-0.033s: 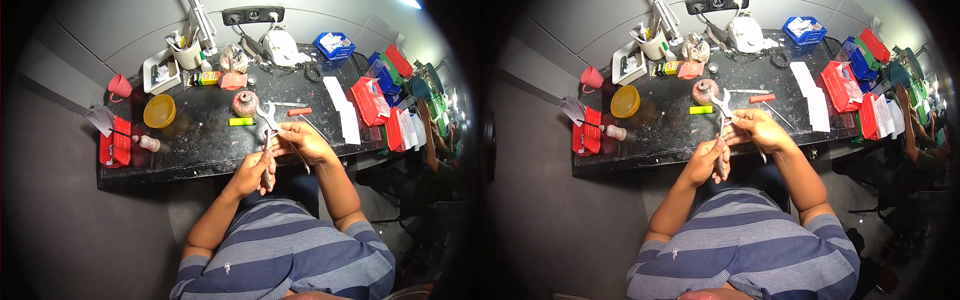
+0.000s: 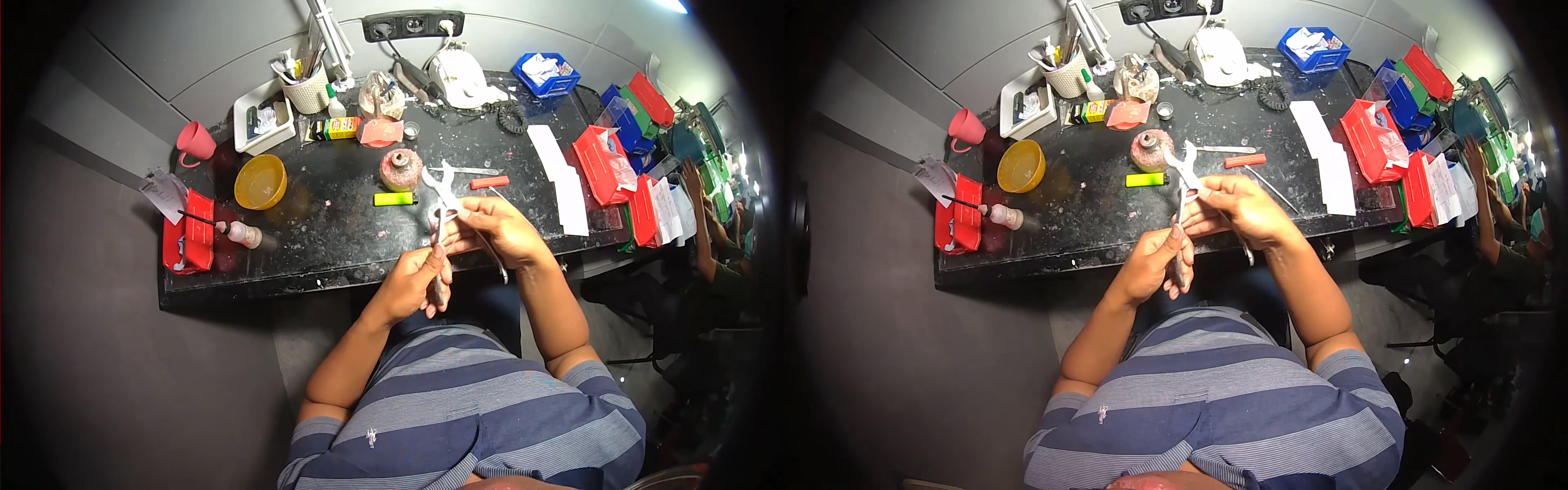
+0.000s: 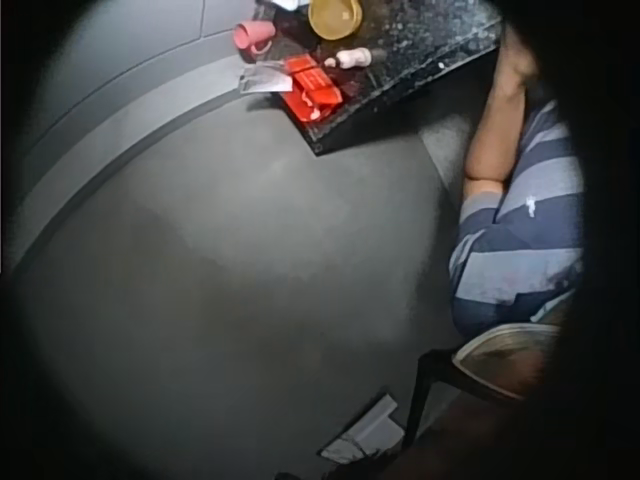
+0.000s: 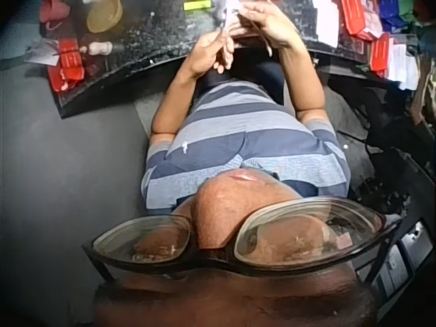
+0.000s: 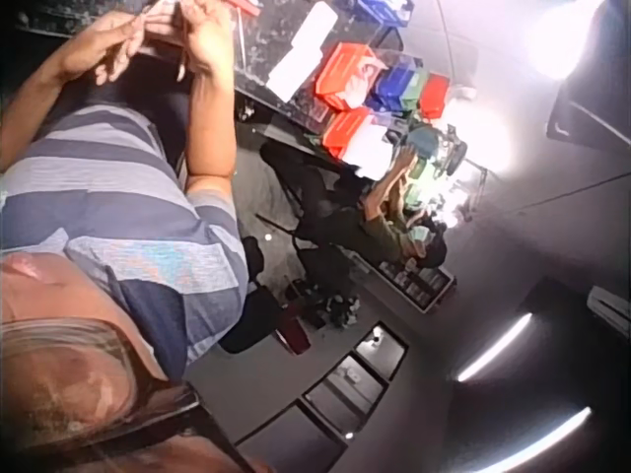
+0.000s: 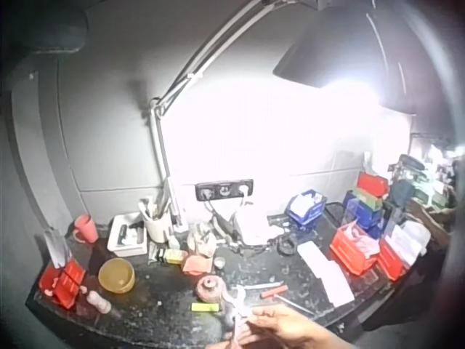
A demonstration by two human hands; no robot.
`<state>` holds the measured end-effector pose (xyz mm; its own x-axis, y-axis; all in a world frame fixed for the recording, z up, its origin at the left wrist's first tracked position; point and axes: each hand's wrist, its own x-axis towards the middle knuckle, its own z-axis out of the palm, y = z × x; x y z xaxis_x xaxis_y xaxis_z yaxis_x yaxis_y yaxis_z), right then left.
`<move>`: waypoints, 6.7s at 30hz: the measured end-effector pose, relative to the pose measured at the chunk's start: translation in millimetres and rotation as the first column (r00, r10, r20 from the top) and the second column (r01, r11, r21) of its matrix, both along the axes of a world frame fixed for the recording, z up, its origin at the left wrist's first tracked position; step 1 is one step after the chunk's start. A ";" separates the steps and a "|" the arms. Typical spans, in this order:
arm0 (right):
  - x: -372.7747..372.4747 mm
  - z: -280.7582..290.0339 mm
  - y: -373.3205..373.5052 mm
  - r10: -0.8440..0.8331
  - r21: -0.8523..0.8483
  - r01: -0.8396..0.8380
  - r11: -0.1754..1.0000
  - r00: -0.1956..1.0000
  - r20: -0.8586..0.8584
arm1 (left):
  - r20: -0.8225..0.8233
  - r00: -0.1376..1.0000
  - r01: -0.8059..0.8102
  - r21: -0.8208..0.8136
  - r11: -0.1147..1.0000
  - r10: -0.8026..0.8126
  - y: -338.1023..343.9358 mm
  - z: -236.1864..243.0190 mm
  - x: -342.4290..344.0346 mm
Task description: The person removes a pink wax strip from a box and holds it over a burner flame to soften it. They then fold the wax strip by hand multiple times, pressing it into a compact rectangular shape.
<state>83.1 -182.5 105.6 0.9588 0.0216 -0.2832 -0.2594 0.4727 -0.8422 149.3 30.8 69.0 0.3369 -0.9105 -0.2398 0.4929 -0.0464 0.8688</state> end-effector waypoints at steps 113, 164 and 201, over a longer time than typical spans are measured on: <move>3.8 -10.4 -103.9 -0.084 -0.925 0.317 -0.207 0.937 0.340 | 0.778 0.240 -0.611 -0.344 0.713 0.581 4.1 -47.3 31.0; 87.2 -5.7 -68.4 0.020 -0.827 0.272 0.492 0.946 0.323 | 0.644 0.350 -0.633 -0.374 0.678 0.681 8.5 -47.3 37.2; 115.4 2.0 -42.7 0.093 -0.862 0.167 0.479 0.967 0.239 | 0.709 0.310 -0.631 -0.345 0.695 0.633 8.1 -42.9 33.5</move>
